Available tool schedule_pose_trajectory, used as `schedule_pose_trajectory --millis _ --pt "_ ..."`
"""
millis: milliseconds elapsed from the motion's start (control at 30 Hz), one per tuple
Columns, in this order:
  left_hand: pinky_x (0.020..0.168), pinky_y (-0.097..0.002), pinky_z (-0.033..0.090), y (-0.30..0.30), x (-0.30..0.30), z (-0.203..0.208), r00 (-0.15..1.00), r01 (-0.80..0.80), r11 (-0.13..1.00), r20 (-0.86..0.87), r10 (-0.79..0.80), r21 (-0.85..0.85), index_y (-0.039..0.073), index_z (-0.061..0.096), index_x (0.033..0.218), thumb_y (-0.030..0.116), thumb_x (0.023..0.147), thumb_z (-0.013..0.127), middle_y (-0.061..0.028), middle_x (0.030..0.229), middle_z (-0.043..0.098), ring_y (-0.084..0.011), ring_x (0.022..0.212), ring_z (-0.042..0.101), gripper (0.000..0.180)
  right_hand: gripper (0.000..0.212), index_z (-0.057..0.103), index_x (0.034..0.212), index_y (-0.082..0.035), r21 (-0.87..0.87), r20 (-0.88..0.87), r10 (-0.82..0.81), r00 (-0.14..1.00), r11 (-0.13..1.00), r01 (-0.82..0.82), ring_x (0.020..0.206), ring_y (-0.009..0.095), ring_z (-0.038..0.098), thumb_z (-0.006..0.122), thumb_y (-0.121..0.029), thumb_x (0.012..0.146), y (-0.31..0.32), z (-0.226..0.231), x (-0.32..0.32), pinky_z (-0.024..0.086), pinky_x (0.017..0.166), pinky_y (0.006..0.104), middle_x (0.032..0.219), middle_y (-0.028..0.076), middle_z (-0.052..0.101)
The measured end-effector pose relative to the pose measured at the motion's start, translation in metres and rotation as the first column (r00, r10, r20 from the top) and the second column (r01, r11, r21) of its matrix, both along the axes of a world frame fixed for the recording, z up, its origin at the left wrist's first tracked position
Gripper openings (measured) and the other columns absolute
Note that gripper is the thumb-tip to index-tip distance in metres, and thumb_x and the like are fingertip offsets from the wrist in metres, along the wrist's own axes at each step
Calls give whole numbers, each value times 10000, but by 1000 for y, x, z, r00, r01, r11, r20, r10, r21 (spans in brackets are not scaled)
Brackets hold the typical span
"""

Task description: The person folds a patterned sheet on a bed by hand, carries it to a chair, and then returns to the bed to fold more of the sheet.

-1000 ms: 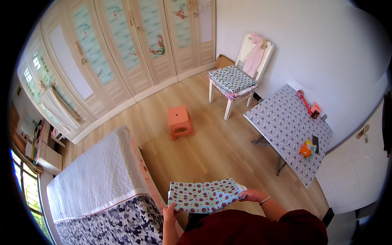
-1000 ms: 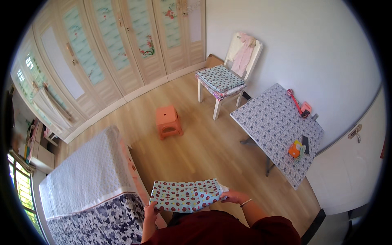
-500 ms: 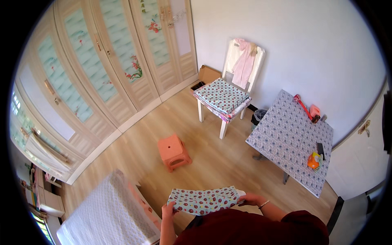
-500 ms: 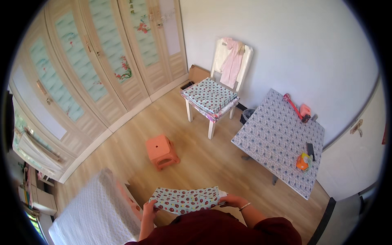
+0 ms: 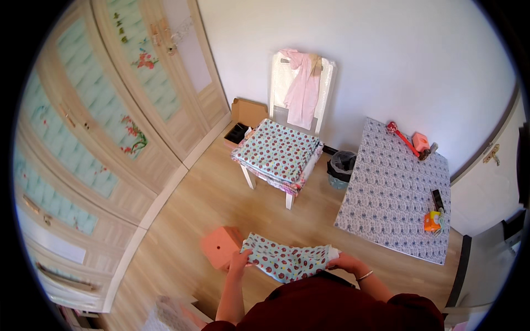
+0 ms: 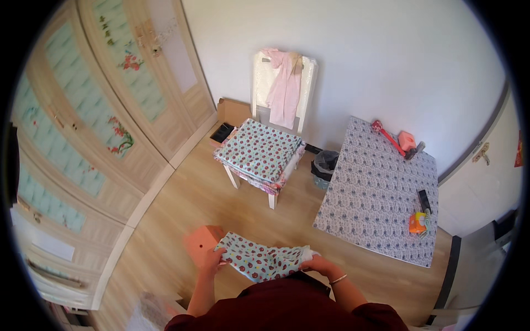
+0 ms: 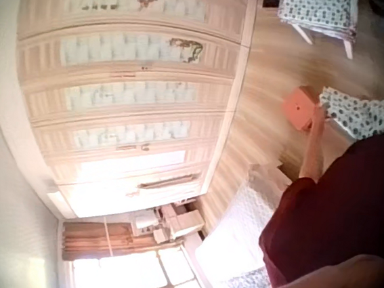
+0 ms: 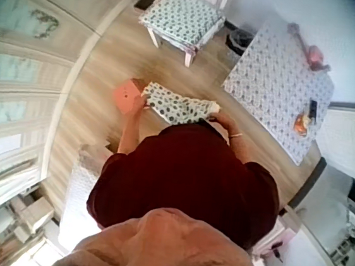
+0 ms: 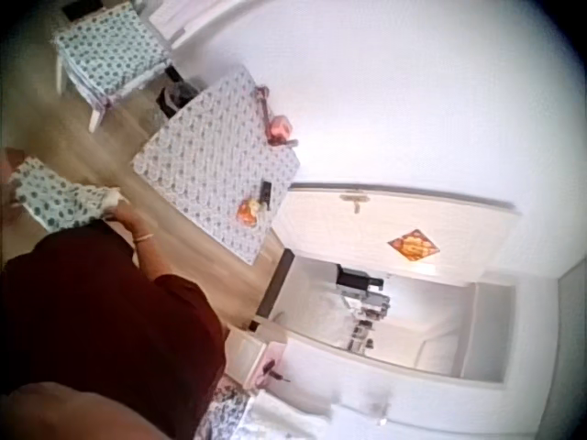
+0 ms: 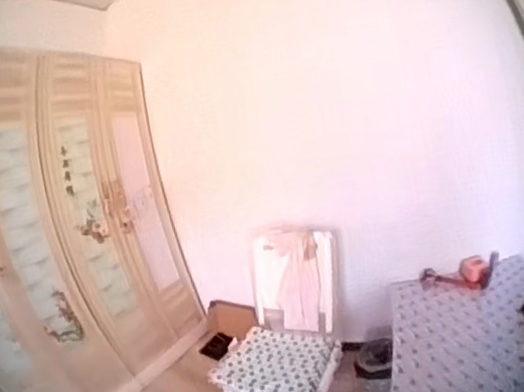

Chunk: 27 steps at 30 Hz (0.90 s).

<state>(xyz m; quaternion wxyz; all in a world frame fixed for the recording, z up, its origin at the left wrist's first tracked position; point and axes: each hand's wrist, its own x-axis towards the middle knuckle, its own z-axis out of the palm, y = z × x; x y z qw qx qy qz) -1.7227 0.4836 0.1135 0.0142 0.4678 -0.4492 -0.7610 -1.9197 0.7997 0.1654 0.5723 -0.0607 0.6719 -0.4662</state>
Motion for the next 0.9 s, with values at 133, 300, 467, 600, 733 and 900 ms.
schedule_pose_trajectory --millis 133,300,467,600,733,900 --pt "480 -251 442 -65 -78 -30 990 140 981 -4 -142 -137 -4 549 855 208 695 562 -66 696 563 -143 591 555 266 285 565 879 -24 63 -127 47 991 997 -39 728 128 535 623 -146 628 -68 14 -53 443 641 248 803 40 573" --pt "504 -268 397 -146 -189 -27 961 276 930 83 -263 -244 -19 563 845 267 666 583 -69 687 554 -144 563 494 338 268 582 860 -21 25 -250 -24 968 999 31 703 110 518 626 -120 614 -149 33 -136 423 624 242 789 28 579" --pt "506 -244 361 -243 -318 36 933 334 820 36 -359 -466 10 563 857 259 661 602 -31 676 537 -102 565 440 319 255 564 873 2 -183 -340 -324 883 944 276 732 118 538 568 -40 621 -226 46 -229 423 661 241 794 35 584" --pt "541 -240 385 -328 -400 7 870 207 914 -360 -336 -350 3 563 879 236 686 603 -23 714 562 -91 601 485 305 268 571 894 1 -42 -468 -321 823 939 342 756 105 528 582 -69 636 -285 50 -284 421 680 248 831 39 586" --pt "638 -240 437 -387 -457 -17 845 353 912 -348 -406 -208 -2 574 884 127 758 552 -32 826 589 -92 736 547 182 312 554 918 31 -55 -564 -390 728 897 438 781 130 542 602 -127 654 -322 -21 -315 429 680 281 852 75 591" --pt "622 -326 431 -438 -467 -194 678 648 409 242 -694 -642 -4 569 775 258 728 545 -134 749 580 -217 679 553 267 453 548 883 63 432 -629 -26 777 819 377 807 272 564 642 -271 592 -330 -167 -312 438 692 337 840 192 581"
